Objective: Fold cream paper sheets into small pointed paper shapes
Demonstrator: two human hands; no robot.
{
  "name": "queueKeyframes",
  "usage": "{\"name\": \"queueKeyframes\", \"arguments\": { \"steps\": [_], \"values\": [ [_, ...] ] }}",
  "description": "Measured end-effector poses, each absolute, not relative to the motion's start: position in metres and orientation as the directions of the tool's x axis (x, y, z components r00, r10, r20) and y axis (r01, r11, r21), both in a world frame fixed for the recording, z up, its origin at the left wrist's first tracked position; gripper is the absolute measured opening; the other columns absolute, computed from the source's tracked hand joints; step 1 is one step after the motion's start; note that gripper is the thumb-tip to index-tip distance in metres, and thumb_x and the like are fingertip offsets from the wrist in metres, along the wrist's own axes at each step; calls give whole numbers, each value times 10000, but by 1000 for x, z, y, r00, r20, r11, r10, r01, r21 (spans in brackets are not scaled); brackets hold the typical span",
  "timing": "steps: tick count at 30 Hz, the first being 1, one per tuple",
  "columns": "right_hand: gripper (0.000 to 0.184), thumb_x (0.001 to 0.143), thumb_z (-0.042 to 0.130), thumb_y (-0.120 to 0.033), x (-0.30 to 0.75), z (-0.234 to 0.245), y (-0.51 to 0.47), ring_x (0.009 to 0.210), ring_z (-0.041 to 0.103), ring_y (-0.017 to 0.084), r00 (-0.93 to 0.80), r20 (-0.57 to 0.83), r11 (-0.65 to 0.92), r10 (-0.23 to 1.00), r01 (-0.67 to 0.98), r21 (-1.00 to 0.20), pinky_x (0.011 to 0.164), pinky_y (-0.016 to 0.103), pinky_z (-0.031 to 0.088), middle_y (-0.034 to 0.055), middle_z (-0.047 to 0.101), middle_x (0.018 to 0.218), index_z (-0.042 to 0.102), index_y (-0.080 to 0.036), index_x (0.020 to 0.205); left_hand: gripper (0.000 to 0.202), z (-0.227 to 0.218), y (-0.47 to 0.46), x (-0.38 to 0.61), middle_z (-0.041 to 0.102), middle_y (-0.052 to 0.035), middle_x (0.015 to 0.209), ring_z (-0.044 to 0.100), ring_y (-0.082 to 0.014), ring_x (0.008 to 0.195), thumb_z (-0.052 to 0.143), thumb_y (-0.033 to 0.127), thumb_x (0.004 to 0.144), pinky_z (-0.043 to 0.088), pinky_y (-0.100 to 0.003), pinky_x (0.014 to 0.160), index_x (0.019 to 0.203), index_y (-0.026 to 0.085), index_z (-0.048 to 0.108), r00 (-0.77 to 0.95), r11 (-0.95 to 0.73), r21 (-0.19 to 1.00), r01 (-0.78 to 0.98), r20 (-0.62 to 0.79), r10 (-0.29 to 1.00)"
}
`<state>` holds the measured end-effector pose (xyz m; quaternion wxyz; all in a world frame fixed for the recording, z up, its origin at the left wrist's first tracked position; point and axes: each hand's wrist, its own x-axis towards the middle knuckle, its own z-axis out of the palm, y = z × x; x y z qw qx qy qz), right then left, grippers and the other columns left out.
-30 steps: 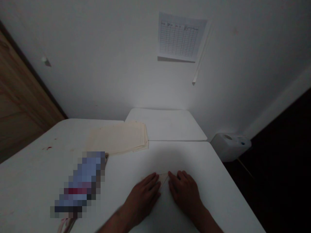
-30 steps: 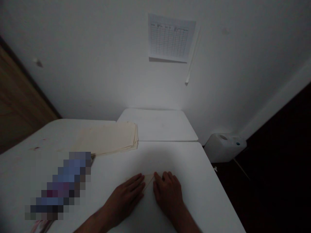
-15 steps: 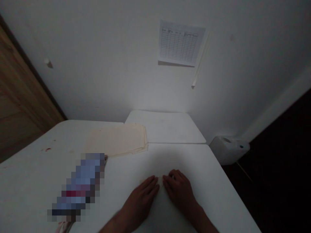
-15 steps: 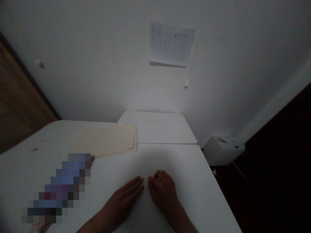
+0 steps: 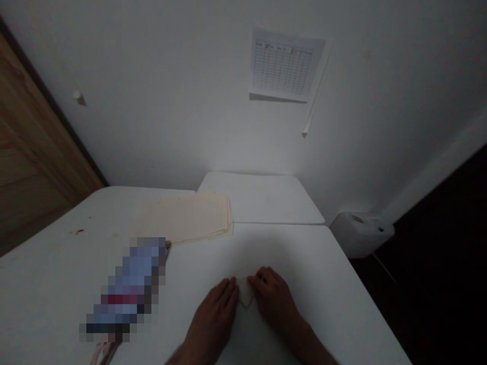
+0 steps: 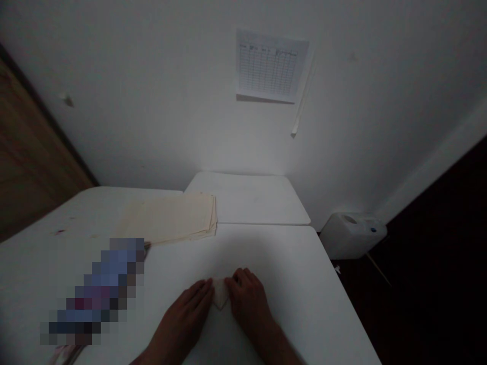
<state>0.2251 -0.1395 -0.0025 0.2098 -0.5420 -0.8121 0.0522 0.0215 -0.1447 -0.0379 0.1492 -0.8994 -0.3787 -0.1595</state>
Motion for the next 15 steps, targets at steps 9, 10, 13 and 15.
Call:
{"name": "queueKeyframes", "arguments": {
  "steps": [9,10,13,15],
  "values": [
    [308,890,556,-229,225,12,-143,936,516,200,-343,224,409,912,781,-472,870,327,451,58,562,1004,582,-241,1197,528,-26,-147,31,631,-158,1237,615,-277,1053,383,-49,706,542,-398,866,1167,71,610,660,-656,-143,741,334,673],
    [329,898,543,-234,226,13,-144,937,515,200,-354,212,413,911,781,-469,876,331,449,60,560,1011,564,-243,1227,530,-25,-147,31,630,-158,1238,613,-276,1057,380,-50,705,542,-393,865,1167,69,612,664,-657,-150,739,328,672],
    [374,900,545,-266,226,17,-145,945,510,206,-383,177,421,907,791,-444,890,349,439,60,548,1030,531,-263,1274,547,-25,-146,32,626,-155,1248,610,-276,1072,372,-55,701,540,-397,876,1176,68,613,674,-658,-172,733,310,670],
    [400,885,573,-302,226,18,-146,959,505,212,-393,157,421,906,800,-429,900,359,432,59,538,1046,526,-276,1282,553,-25,-146,31,621,-159,1256,609,-281,1083,366,-56,702,535,-411,888,1183,62,612,684,-663,-184,726,299,666]
  ]
}}
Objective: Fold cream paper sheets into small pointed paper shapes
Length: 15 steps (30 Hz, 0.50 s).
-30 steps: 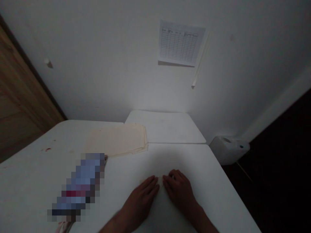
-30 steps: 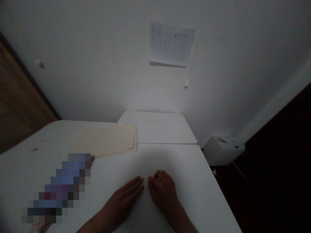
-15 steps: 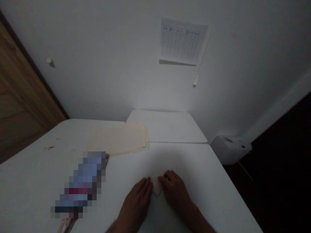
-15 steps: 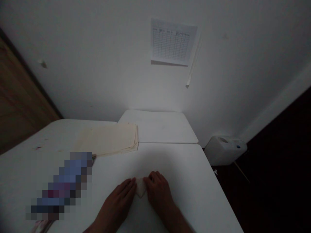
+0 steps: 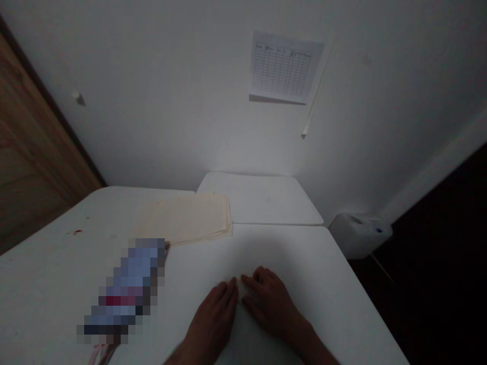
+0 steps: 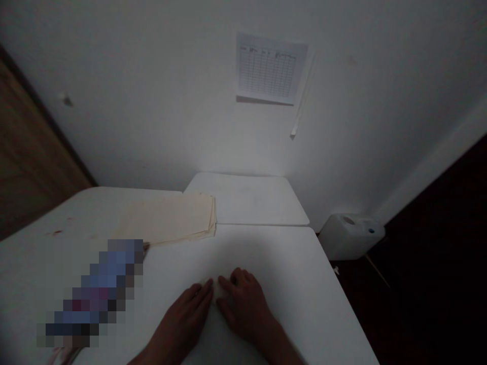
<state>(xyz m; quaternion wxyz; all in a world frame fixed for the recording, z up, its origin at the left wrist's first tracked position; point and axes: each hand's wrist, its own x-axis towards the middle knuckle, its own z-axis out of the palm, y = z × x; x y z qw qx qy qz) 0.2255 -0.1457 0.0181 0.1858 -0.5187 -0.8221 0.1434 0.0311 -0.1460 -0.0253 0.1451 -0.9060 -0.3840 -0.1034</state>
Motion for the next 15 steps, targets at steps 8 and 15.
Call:
{"name": "queueKeyframes", "arguments": {
  "steps": [8,15],
  "values": [
    [391,871,606,-334,229,26,-145,955,516,204,-416,89,414,905,810,-417,897,328,431,55,545,1051,556,-291,1256,592,-25,-143,27,584,-162,1306,557,-272,1181,369,-50,696,490,-399,957,1237,69,578,701,-709,-98,698,295,649],
    [413,848,630,-332,230,32,-145,935,530,211,-414,109,416,903,787,-456,885,323,447,58,583,1063,564,-302,1255,595,-24,-140,29,600,-128,1294,580,-272,1142,379,-46,700,507,-433,940,1243,114,564,692,-729,-6,684,319,647]
  ]
}}
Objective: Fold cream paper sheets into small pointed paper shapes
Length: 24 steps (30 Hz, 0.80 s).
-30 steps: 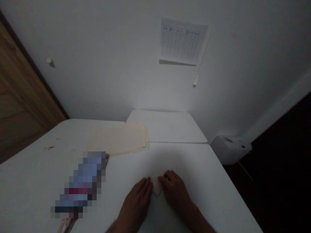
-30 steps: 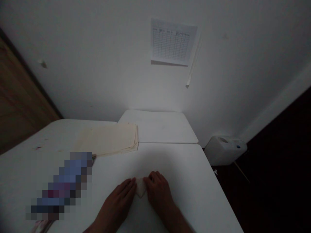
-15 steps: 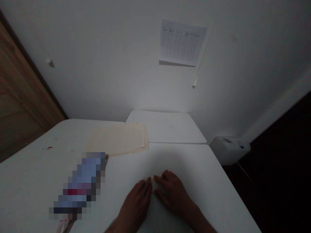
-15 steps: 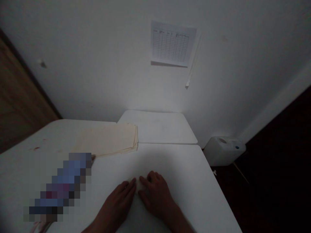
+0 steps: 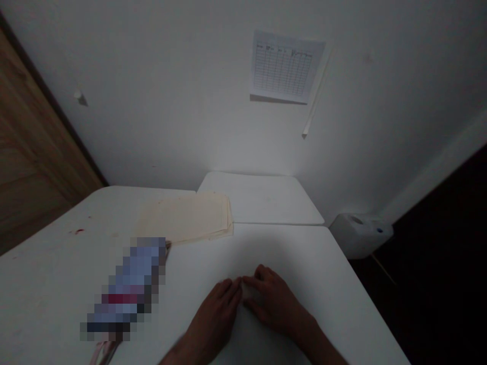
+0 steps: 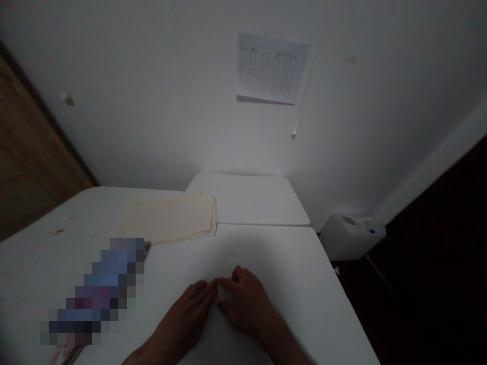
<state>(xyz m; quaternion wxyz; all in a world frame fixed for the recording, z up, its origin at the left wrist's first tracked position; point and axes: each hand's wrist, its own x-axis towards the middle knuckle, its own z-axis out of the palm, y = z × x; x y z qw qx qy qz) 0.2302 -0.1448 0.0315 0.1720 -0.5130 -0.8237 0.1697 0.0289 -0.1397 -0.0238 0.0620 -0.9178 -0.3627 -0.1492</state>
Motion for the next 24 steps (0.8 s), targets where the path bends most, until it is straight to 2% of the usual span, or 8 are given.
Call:
{"name": "queueKeyframes", "arguments": {
  "steps": [12,18,21,24],
  "values": [
    [359,877,600,-363,229,25,-143,905,538,202,-401,121,411,908,798,-440,864,311,444,48,587,1029,577,-329,1234,572,-27,-142,34,600,-126,1298,604,-269,1094,410,-49,690,511,-416,938,1214,105,582,686,-715,-18,699,298,663],
    [376,868,604,-351,228,29,-144,894,545,199,-397,112,406,911,815,-414,838,300,447,48,591,1022,578,-323,1242,628,-34,-153,43,570,-126,1336,596,-265,1125,394,-54,677,511,-403,937,1264,109,542,614,-628,-40,778,264,744],
    [368,860,616,-355,228,26,-144,885,548,198,-386,117,398,915,819,-413,836,304,451,48,593,1023,588,-318,1225,626,-35,-155,45,556,-146,1346,602,-279,1113,387,-58,682,523,-419,910,1272,94,533,591,-604,-45,796,273,759],
    [401,852,625,-392,228,21,-143,904,549,208,-376,125,393,918,823,-410,841,312,456,55,593,1041,572,-302,1239,568,-31,-151,42,586,-129,1313,598,-292,1112,405,-36,716,520,-456,907,1236,129,562,599,-621,-24,783,294,744]
  ]
}}
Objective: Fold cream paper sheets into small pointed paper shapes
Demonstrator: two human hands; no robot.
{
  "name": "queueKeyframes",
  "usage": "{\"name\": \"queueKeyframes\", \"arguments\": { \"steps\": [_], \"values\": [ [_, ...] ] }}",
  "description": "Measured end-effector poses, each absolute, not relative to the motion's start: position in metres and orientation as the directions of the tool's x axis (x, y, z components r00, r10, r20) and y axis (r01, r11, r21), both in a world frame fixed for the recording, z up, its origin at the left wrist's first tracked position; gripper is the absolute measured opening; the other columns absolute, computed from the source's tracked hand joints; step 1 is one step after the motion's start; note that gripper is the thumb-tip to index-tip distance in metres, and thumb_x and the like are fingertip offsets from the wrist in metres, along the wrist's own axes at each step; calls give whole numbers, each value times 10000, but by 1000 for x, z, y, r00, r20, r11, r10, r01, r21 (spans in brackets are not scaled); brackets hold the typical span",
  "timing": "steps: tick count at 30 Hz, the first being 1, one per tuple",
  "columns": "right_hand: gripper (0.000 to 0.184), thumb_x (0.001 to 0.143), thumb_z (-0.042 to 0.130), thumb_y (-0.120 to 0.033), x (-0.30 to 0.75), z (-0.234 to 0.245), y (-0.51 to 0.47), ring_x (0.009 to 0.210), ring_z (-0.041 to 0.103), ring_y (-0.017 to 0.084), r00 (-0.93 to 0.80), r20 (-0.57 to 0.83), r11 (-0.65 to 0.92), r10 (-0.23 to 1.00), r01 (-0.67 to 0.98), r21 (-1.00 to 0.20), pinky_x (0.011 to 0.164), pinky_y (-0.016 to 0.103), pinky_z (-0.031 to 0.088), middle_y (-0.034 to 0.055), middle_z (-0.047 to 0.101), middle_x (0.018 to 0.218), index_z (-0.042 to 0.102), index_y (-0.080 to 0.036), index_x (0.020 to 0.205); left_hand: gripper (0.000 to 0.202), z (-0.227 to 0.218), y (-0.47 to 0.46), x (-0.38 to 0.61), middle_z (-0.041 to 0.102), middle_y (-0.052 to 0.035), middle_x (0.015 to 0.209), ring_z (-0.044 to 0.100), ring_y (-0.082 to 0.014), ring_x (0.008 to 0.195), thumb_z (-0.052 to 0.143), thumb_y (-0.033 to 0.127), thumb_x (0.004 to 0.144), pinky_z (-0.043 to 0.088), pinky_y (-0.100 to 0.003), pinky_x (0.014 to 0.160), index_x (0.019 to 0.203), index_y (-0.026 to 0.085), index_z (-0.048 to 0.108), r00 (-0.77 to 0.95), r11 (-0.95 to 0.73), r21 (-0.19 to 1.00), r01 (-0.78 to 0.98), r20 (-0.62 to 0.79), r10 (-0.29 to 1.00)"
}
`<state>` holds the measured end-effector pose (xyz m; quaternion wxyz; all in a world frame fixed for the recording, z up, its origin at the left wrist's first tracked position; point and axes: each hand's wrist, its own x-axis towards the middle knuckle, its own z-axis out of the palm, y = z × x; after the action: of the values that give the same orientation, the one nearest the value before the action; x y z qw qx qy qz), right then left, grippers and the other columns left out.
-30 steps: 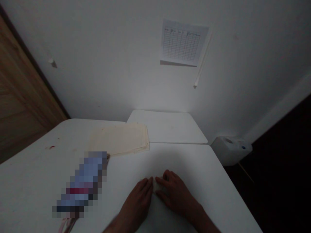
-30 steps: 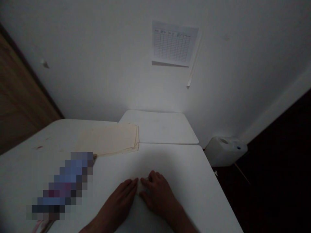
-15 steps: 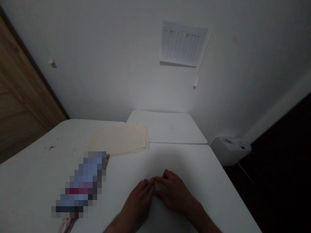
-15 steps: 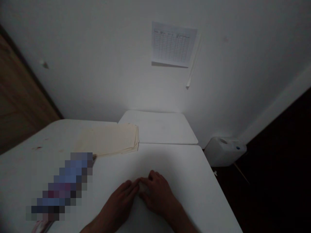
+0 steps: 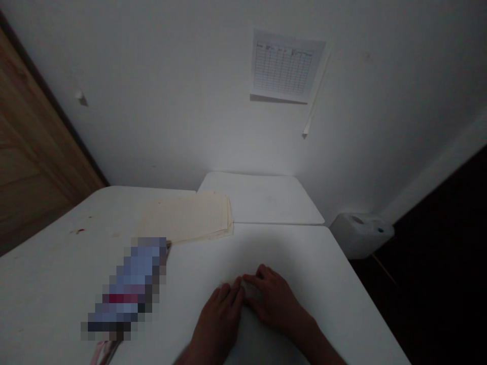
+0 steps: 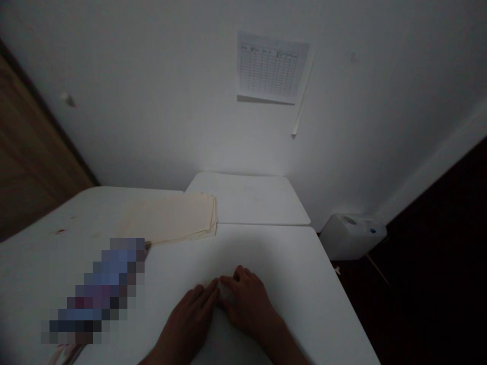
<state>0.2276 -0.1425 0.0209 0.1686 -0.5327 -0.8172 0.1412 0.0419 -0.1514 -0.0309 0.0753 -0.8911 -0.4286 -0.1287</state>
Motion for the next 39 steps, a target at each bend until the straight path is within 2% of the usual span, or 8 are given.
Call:
{"name": "queueKeyframes", "arguments": {
  "steps": [5,8,12,17,22,25,33,39],
  "values": [
    [414,851,626,-387,231,22,-141,913,551,206,-370,115,380,922,808,-450,862,311,456,50,589,1031,552,-294,1248,479,-13,-138,35,598,-116,1298,557,-276,1178,455,-19,761,504,-438,963,1198,134,577,681,-739,79,670,330,653],
    [473,788,683,-303,237,30,-140,951,564,192,-399,81,379,913,761,-527,891,292,450,40,563,1068,561,-289,1245,443,-2,-131,33,599,-102,1297,557,-266,1172,482,-22,776,500,-447,966,1166,157,592,707,-767,152,623,311,635],
    [510,748,671,-183,246,37,-137,1049,566,187,-416,71,372,906,709,-598,959,286,422,57,519,1179,582,-252,1245,347,6,-123,29,613,-80,1279,564,-256,1163,522,48,845,505,-458,949,1138,207,618,726,-791,212,574,313,612],
    [488,736,681,-161,247,33,-133,1044,583,189,-420,75,374,904,696,-613,962,290,428,52,542,1169,618,-246,1212,297,5,-118,27,616,-85,1273,559,-257,1172,553,74,853,513,-450,938,1091,221,652,733,-786,265,558,286,617],
    [446,740,690,-162,246,31,-133,1012,597,188,-409,95,376,908,694,-614,930,283,446,40,563,1126,643,-254,1173,308,3,-117,29,620,-63,1264,541,-251,1179,569,24,808,497,-436,960,1016,227,670,719,-756,344,557,255,646],
    [456,730,714,-166,247,30,-134,1004,594,183,-401,107,377,910,689,-619,922,274,448,36,569,1111,643,-253,1172,342,4,-117,31,623,-62,1254,535,-233,1181,562,5,788,486,-417,982,1045,213,652,712,-751,384,537,271,648],
    [413,751,718,-196,248,30,-137,1006,567,174,-432,141,429,891,695,-577,933,273,438,37,565,1100,651,-247,1154,341,-5,-123,33,631,-94,1252,558,-263,1180,533,18,799,535,-428,932,1071,185,653,667,-747,280,603,337,665],
    [216,879,583,-245,243,33,-141,988,553,170,-432,173,455,885,725,-517,909,287,442,46,559,1075,662,-239,1080,338,-8,-126,34,635,-91,1252,574,-283,1144,505,9,806,538,-463,919,1065,168,652,689,-764,201,614,335,642]
  ]
}}
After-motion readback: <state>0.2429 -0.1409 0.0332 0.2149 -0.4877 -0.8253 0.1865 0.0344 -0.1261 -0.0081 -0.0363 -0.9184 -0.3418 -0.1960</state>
